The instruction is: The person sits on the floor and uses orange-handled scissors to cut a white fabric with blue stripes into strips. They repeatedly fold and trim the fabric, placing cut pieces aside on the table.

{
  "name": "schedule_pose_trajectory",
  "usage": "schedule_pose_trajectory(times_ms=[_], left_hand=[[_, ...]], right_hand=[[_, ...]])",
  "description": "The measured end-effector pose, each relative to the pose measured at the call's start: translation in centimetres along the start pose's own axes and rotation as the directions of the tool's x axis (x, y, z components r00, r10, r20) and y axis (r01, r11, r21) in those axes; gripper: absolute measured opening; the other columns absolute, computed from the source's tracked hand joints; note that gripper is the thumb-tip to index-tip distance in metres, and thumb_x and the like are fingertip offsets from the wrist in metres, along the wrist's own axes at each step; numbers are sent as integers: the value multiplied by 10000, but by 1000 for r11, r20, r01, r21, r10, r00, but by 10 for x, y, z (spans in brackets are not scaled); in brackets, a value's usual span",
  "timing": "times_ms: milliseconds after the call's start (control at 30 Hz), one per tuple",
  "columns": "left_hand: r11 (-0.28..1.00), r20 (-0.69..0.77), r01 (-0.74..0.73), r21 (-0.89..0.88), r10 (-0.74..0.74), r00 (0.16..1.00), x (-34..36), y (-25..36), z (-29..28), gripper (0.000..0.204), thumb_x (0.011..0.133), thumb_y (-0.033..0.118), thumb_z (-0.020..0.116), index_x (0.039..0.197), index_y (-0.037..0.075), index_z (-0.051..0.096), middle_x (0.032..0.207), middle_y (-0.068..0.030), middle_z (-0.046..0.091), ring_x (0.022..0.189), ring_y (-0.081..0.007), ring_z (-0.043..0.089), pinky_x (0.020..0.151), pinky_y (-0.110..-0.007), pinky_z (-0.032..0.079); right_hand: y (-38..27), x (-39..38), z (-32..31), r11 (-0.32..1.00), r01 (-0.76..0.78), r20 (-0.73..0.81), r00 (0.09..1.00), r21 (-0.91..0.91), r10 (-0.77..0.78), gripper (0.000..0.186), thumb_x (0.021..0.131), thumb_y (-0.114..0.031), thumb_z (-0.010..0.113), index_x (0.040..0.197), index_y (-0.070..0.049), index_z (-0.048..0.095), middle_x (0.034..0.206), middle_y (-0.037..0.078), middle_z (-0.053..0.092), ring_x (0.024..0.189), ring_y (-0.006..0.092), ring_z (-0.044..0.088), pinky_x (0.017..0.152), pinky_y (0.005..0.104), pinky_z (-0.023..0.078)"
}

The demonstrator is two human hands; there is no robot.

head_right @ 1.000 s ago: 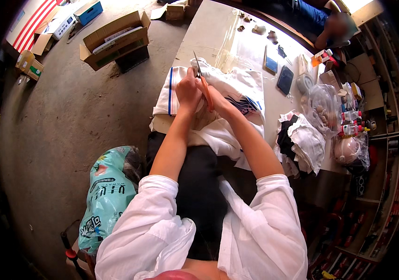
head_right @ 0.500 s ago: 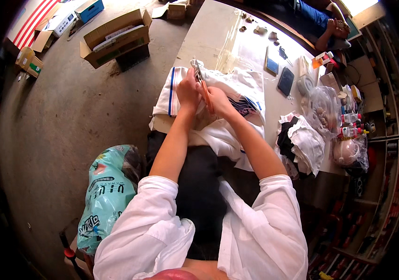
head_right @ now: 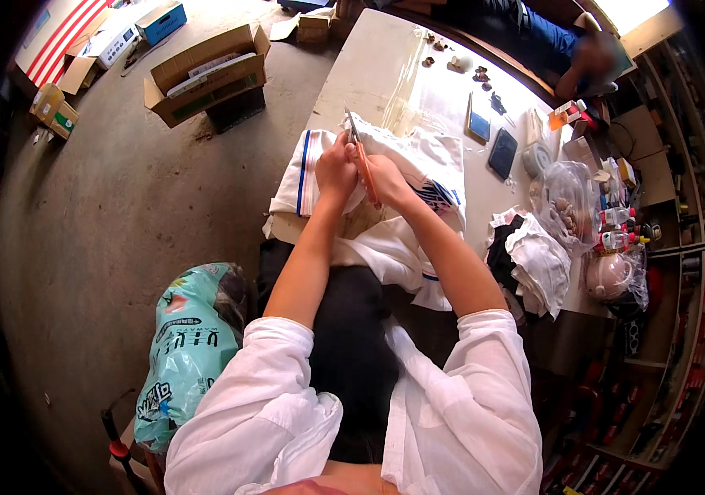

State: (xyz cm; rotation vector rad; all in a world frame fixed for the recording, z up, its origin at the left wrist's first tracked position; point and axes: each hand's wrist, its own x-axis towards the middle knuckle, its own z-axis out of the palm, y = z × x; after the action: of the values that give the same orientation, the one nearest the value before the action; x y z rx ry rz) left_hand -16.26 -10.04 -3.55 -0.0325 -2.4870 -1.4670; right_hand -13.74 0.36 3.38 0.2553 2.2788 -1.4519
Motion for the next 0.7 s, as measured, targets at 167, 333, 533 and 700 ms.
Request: schedule_pose_trajectory(times_ms=[167, 333, 533, 700], left_hand=[[1000, -31, 1, -20, -1, 1000, 0, 3, -1, 191, 854, 194, 541, 1028, 119, 567, 718, -179, 631, 693, -379, 622, 579, -478, 465], [1000, -98, 10, -24, -12, 995, -1, 2, 0, 162, 856, 171, 527, 1002, 111, 564, 723, -185, 630, 693, -383, 620, 580, -483, 470], [999, -8, 28, -36, -28, 1000, -1, 2, 0, 196, 884, 190, 481, 1025, 103, 587, 784, -187, 639, 734, -389, 615, 607, -488, 468], [998, 34, 55, 19, -56, 998, -3, 11, -4, 183, 882, 170, 469, 994, 75, 577, 774, -212, 626, 731, -413, 607, 613, -505, 460]], right_hand=[[5, 7, -1, 994, 92, -54, 994, -57, -95, 733, 830, -688, 448, 567, -8, 523, 522, 46, 488, 492, 141, 497, 474, 284, 399], [3, 12, 0, 993, 96, -68, 993, -66, -100, 682, 831, -673, 469, 632, -24, 532, 553, 35, 488, 474, 129, 478, 450, 268, 381], [-11, 20, -3, 993, -29, -49, 998, 113, 35, 537, 850, -625, 497, 669, -121, 454, 550, -23, 420, 403, 82, 391, 363, 232, 316], [-2, 41, -2, 930, 115, -279, 960, 350, -14, 496, 831, -582, 573, 668, -127, 459, 524, -36, 430, 395, 72, 409, 367, 215, 336]])
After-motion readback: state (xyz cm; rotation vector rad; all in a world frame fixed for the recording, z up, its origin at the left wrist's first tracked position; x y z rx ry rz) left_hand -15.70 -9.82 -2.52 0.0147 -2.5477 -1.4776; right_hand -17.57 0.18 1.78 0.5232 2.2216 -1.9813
